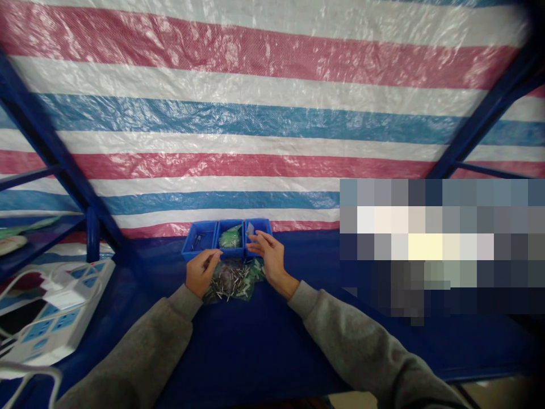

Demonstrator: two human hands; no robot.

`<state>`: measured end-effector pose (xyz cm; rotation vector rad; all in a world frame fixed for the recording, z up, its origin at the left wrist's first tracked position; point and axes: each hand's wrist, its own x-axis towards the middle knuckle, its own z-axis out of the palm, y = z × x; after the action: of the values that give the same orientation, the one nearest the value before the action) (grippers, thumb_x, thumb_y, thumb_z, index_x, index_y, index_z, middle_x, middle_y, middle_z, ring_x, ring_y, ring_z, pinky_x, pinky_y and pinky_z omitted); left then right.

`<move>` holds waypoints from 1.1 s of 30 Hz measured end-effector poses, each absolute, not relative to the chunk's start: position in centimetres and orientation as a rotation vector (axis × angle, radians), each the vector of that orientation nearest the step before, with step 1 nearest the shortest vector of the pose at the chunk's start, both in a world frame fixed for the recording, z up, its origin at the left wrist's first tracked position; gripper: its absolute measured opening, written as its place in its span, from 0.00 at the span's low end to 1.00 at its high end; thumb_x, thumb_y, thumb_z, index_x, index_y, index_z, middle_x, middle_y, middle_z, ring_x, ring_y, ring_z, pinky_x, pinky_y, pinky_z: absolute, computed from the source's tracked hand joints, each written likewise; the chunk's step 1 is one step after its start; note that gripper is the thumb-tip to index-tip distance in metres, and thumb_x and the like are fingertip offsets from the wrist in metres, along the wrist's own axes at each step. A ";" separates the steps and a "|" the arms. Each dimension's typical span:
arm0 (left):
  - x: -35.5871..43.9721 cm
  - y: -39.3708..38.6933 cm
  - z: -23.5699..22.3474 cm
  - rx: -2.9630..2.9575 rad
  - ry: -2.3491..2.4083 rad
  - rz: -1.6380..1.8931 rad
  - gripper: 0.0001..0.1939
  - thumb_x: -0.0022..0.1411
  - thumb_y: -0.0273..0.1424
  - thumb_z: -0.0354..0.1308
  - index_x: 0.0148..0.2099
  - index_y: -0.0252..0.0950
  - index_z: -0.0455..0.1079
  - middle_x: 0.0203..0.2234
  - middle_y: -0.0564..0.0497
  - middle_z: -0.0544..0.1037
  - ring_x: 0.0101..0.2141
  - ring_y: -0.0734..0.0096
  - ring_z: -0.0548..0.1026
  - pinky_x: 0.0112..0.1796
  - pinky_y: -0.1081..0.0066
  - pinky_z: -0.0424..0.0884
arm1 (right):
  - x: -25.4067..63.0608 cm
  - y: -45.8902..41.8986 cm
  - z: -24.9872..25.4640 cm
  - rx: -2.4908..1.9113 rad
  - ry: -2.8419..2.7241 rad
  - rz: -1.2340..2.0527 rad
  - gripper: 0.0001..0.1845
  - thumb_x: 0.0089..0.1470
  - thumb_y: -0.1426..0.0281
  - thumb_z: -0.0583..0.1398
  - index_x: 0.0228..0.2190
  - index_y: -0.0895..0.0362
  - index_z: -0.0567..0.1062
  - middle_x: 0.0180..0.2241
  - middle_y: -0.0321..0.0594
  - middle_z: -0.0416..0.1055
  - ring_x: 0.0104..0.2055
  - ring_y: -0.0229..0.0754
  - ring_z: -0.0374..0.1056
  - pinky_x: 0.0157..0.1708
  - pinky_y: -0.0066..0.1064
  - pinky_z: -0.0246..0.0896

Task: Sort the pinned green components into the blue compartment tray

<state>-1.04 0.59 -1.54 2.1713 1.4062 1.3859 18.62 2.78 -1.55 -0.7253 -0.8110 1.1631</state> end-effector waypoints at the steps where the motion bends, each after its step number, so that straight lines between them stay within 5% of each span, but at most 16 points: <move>1: -1.0 0.6 -1.5 2.195 1.403 1.382 0.13 0.63 0.35 0.49 0.39 0.34 0.72 0.29 0.50 0.77 0.28 0.73 0.73 0.30 0.76 0.68 | 18.7 2.9 -1.6 -0.718 -0.802 1.142 0.21 0.48 0.61 0.61 0.42 0.60 0.70 0.35 0.45 0.75 0.28 0.40 0.73 0.32 0.33 0.70; 7: -1.2 0.4 -0.4 2.416 1.380 1.179 0.13 0.64 0.36 0.47 0.39 0.35 0.71 0.36 0.47 0.75 0.38 0.68 0.72 0.37 0.71 0.68 | 19.2 2.0 -2.2 -0.936 -1.192 0.859 0.15 0.54 0.62 0.55 0.39 0.58 0.72 0.36 0.42 0.74 0.31 0.40 0.72 0.33 0.34 0.68; 10: -1.9 0.0 -0.2 2.572 1.370 0.988 0.17 0.63 0.40 0.49 0.49 0.37 0.67 0.44 0.46 0.71 0.48 0.63 0.68 0.50 0.63 0.62 | 19.7 0.4 -2.5 -1.118 -1.699 0.559 0.14 0.55 0.63 0.55 0.37 0.56 0.75 0.39 0.43 0.73 0.43 0.44 0.68 0.45 0.37 0.63; 17: -5.0 -1.2 -2.4 2.798 1.263 0.324 0.44 0.53 0.54 0.52 0.65 0.43 0.43 0.62 0.44 0.50 0.60 0.49 0.49 0.56 0.53 0.52 | 19.9 -3.3 -4.6 -1.325 -2.364 0.148 0.43 0.49 0.47 0.54 0.59 0.59 0.54 0.63 0.53 0.41 0.63 0.59 0.39 0.58 0.52 0.38; 24: -5.6 -0.9 -4.2 2.842 1.267 0.177 0.39 0.59 0.52 0.45 0.66 0.45 0.35 0.65 0.48 0.40 0.62 0.51 0.41 0.58 0.52 0.47 | 19.5 -3.4 -5.1 -1.370 -2.448 0.107 0.42 0.54 0.47 0.47 0.62 0.57 0.46 0.64 0.49 0.33 0.65 0.57 0.31 0.60 0.53 0.31; 33: -4.8 -0.9 -4.9 2.880 1.321 0.281 0.34 0.63 0.47 0.43 0.66 0.43 0.37 0.64 0.48 0.43 0.63 0.57 0.42 0.58 0.55 0.50 | 18.6 -2.6 -5.2 -1.333 -2.457 0.087 0.38 0.58 0.50 0.46 0.61 0.60 0.48 0.64 0.49 0.39 0.65 0.53 0.32 0.61 0.48 0.35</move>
<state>-4.81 -0.87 -4.86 2.8801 1.3215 0.2814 18.62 -2.65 -5.22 -1.3330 -2.4572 0.0866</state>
